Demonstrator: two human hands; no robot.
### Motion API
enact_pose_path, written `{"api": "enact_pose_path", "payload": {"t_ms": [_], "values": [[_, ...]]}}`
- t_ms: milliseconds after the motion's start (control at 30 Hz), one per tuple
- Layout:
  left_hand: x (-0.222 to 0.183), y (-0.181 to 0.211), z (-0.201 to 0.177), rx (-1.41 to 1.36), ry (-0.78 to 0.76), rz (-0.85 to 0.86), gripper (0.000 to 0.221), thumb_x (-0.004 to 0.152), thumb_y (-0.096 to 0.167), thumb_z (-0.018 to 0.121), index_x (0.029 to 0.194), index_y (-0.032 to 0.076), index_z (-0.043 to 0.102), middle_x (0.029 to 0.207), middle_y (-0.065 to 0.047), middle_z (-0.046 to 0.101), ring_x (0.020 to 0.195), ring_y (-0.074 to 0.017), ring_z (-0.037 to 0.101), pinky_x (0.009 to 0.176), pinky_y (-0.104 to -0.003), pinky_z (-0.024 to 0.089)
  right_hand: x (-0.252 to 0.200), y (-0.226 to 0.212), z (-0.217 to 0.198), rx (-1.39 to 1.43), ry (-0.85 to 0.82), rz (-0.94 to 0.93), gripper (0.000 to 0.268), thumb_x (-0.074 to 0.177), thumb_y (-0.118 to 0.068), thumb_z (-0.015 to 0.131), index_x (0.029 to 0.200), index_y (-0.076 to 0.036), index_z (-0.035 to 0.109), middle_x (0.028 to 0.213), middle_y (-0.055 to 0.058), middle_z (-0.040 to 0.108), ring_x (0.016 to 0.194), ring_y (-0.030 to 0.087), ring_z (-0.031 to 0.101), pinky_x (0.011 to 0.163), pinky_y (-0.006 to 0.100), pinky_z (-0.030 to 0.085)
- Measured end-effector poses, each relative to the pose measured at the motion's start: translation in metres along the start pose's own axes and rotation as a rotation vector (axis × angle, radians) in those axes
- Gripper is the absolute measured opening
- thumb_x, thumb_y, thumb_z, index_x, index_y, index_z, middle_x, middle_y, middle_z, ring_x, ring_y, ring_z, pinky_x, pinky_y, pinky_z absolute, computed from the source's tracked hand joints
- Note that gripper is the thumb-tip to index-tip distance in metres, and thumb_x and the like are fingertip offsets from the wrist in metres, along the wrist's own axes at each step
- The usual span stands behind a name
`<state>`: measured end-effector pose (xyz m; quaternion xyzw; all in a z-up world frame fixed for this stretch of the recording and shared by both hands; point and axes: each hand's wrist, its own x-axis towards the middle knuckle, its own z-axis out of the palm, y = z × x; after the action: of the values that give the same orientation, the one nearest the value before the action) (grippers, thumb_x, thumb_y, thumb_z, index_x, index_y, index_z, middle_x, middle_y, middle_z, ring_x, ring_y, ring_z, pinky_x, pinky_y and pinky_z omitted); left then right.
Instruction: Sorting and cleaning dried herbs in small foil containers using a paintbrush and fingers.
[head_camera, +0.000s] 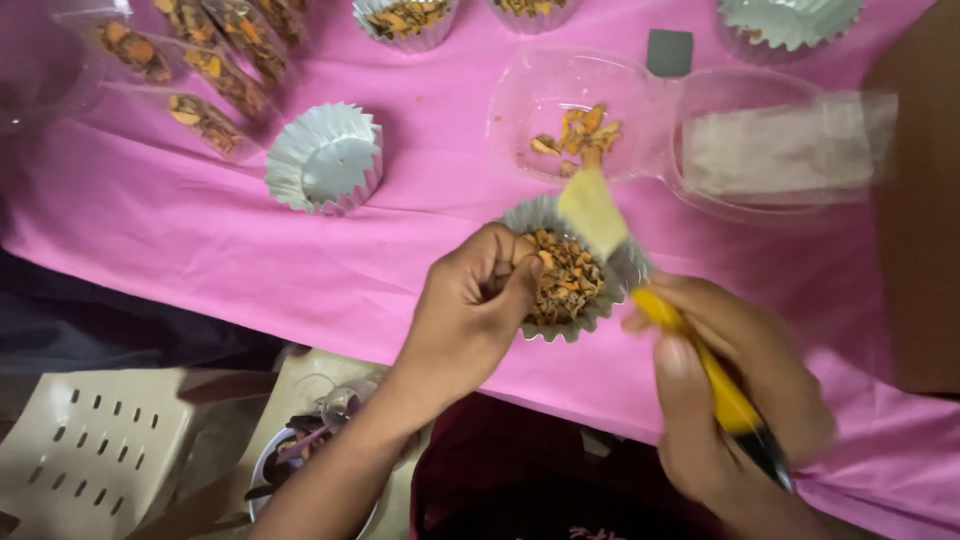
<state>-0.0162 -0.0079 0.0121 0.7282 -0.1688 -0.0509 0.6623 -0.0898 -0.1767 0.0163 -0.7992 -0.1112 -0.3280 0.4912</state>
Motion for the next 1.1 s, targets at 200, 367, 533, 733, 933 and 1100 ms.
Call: {"api": "enact_pose_path", "payload": {"t_ms": [200, 367, 533, 733, 933, 1100], "values": [[-0.001, 0.000, 0.005, -0.057, 0.074, -0.020, 0.024, 0.104, 0.003, 0.055, 0.083, 0.014, 0.050, 0.067, 0.005, 0.043, 0.058, -0.0046, 0.035, 0.050, -0.024, 0.031, -0.020, -0.003, -0.026, -0.036, -0.162, 0.176, 0.026, 0.094, -0.012, 0.062, 0.115, -0.002, 0.072, 0.088, 0.004, 0.077, 0.062, 0.006, 0.066, 0.060, 0.014, 0.052], [0.000, 0.002, 0.011, -0.008, 0.087, 0.002, 0.030, 0.102, -0.001, 0.054, 0.079, 0.017, 0.044, 0.067, 0.006, 0.039, 0.060, -0.0056, 0.034, 0.053, -0.026, 0.031, -0.020, 0.005, -0.023, -0.068, -0.051, 0.174, 0.034, 0.098, -0.018, 0.056, 0.127, -0.002, 0.065, 0.103, 0.013, 0.079, 0.088, 0.014, 0.078, 0.077, 0.019, 0.060], [0.002, 0.002, 0.010, -0.027, 0.121, -0.059, 0.026, 0.104, 0.005, 0.056, 0.081, 0.014, 0.049, 0.063, 0.007, 0.038, 0.055, -0.0034, 0.031, 0.048, -0.024, 0.028, -0.015, 0.021, -0.026, -0.100, -0.147, -0.019, 0.027, 0.100, -0.020, 0.051, 0.102, -0.006, 0.074, 0.069, -0.006, 0.066, 0.045, 0.001, 0.051, 0.041, 0.018, 0.039], [-0.008, -0.002, 0.017, 0.089, -0.042, 0.187, 0.022, 0.098, -0.009, 0.057, 0.091, 0.011, 0.051, 0.071, 0.004, 0.045, 0.057, -0.0046, 0.036, 0.050, -0.022, 0.029, 0.017, 0.021, -0.003, 0.108, -0.113, -0.055, 0.027, 0.095, 0.009, 0.072, 0.121, 0.004, 0.066, 0.118, 0.017, 0.074, 0.106, 0.022, 0.075, 0.100, 0.030, 0.061], [-0.013, 0.011, 0.017, 0.151, -0.092, 0.184, 0.007, 0.103, 0.003, 0.058, 0.098, 0.008, 0.058, 0.075, 0.000, 0.062, 0.060, -0.0030, 0.045, 0.053, -0.020, 0.038, 0.023, 0.016, 0.001, 0.128, -0.152, 0.056, 0.013, 0.093, 0.005, 0.072, 0.105, 0.003, 0.073, 0.098, 0.010, 0.077, 0.083, 0.014, 0.073, 0.082, 0.023, 0.060], [-0.013, 0.005, 0.012, -0.318, -0.191, -0.070, 0.018, 0.104, 0.025, 0.057, 0.095, 0.010, 0.062, 0.087, 0.000, 0.057, 0.084, -0.0117, 0.056, 0.082, -0.030, 0.050, 0.014, 0.026, -0.004, 0.096, -0.110, -0.126, 0.020, 0.089, 0.007, 0.076, 0.108, 0.005, 0.071, 0.102, 0.016, 0.077, 0.085, 0.018, 0.077, 0.081, 0.025, 0.063]]}}
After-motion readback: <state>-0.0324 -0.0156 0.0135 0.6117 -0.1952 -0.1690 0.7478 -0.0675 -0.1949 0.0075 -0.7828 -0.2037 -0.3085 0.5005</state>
